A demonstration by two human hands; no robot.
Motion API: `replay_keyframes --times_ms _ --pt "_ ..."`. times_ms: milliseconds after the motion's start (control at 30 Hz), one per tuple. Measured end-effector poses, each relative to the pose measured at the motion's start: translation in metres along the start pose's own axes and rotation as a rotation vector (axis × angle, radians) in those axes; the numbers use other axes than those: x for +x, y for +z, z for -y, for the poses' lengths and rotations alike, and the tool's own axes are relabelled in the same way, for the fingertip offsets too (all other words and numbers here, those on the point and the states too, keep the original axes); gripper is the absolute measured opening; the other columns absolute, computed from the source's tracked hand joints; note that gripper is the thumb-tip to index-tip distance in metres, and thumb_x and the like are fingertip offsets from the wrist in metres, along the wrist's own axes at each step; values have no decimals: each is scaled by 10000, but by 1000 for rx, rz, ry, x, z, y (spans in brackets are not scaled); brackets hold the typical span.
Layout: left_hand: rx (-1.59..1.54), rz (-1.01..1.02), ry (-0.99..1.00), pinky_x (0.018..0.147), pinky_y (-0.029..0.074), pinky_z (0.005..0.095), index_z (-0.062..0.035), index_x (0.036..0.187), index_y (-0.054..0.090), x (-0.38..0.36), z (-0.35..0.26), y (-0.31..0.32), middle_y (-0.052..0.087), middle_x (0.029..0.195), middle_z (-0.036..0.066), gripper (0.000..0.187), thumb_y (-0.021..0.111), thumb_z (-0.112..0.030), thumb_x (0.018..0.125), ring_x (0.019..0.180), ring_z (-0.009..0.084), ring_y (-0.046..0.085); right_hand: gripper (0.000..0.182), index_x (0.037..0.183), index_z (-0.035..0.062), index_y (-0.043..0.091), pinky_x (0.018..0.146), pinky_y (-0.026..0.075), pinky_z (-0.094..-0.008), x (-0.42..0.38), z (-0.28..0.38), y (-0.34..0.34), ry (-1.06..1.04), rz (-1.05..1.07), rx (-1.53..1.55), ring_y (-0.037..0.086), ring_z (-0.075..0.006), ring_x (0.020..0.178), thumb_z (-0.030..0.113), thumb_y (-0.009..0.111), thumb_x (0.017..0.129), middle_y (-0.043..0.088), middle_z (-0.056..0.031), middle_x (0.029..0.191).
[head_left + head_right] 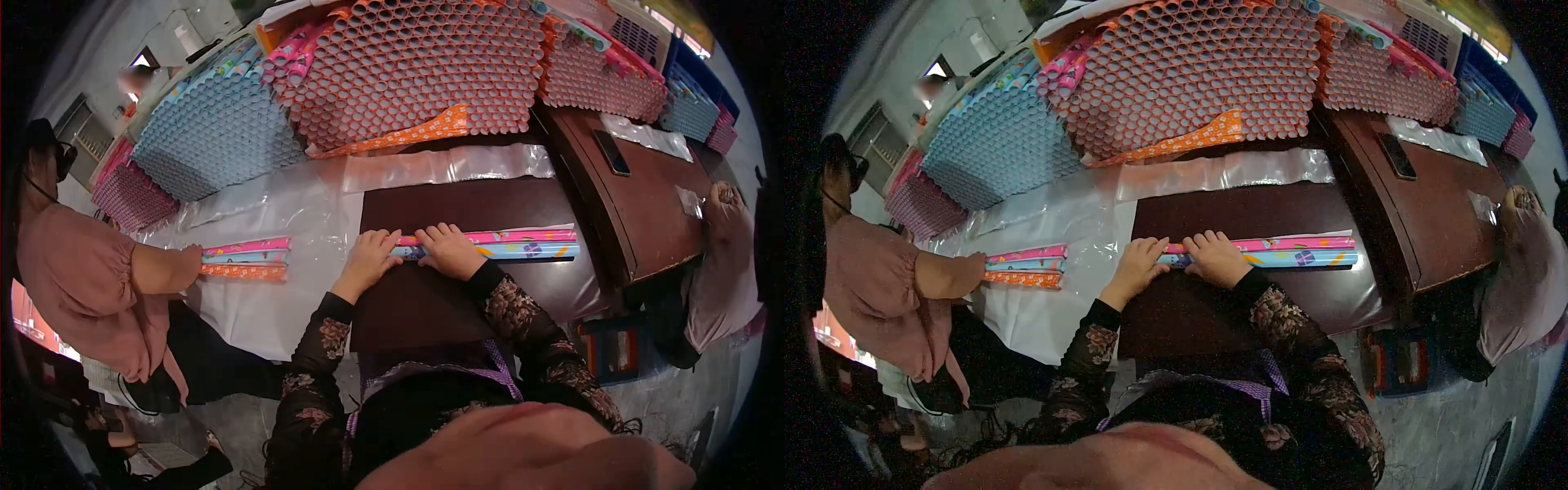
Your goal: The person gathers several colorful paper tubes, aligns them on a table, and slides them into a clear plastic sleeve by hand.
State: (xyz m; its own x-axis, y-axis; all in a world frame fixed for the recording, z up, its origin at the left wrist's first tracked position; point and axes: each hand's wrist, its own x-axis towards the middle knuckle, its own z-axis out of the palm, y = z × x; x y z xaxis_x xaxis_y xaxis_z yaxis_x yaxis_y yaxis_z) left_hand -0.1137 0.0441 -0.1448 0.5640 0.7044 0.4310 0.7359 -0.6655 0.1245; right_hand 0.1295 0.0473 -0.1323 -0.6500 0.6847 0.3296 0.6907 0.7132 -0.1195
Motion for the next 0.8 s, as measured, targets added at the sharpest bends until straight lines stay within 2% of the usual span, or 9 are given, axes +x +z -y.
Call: replay_keyframes --times_ms 300,467,533,600,667,800 --pt "-77 -15 11 894 444 405 -89 1276 553 1 3 0 555 1124 86 574 710 -349 790 1034 297 520 610 1236 27 524 850 443 -392 1 0 1 -24 -38 -35 554 -285 1009 404 715 797 590 -114 1075" --pt "-115 48 -7 912 428 428 -63 1301 524 2 3 -3 558 1152 116 591 681 -358 814 1051 336 515 672 1281 9 505 864 443 -386 2 -2 0 -33 1 -69 552 -287 1018 423 716 795 583 -117 1107" --pt "-84 6 13 897 438 419 -77 1288 526 7 6 -1 555 1125 101 575 680 -361 812 1031 320 517 715 1312 1 485 877 438 -396 0 -2 0 -46 36 -94 550 -293 1034 436 717 793 580 -126 1137" --pt "-59 -28 40 870 451 413 -92 1262 531 0 7 5 557 1088 87 545 683 -355 809 996 305 523 769 1348 -4 450 906 418 -421 -2 -10 11 -78 -24 -64 543 -312 1068 447 723 788 569 -147 1196" --pt "-71 -16 44 841 455 419 -92 1236 536 3 10 3 566 1060 88 519 691 -339 806 962 310 532 806 1361 -3 439 952 394 -434 -6 -13 9 -76 -19 -106 516 -309 1153 451 736 765 537 -146 1276" --pt "-89 -46 67 814 460 425 -86 1230 541 4 13 10 577 1039 94 508 696 -324 809 931 314 539 663 1333 22 482 997 388 -427 -18 6 -31 -63 -75 -126 492 -310 1214 339 725 804 523 -142 1309"
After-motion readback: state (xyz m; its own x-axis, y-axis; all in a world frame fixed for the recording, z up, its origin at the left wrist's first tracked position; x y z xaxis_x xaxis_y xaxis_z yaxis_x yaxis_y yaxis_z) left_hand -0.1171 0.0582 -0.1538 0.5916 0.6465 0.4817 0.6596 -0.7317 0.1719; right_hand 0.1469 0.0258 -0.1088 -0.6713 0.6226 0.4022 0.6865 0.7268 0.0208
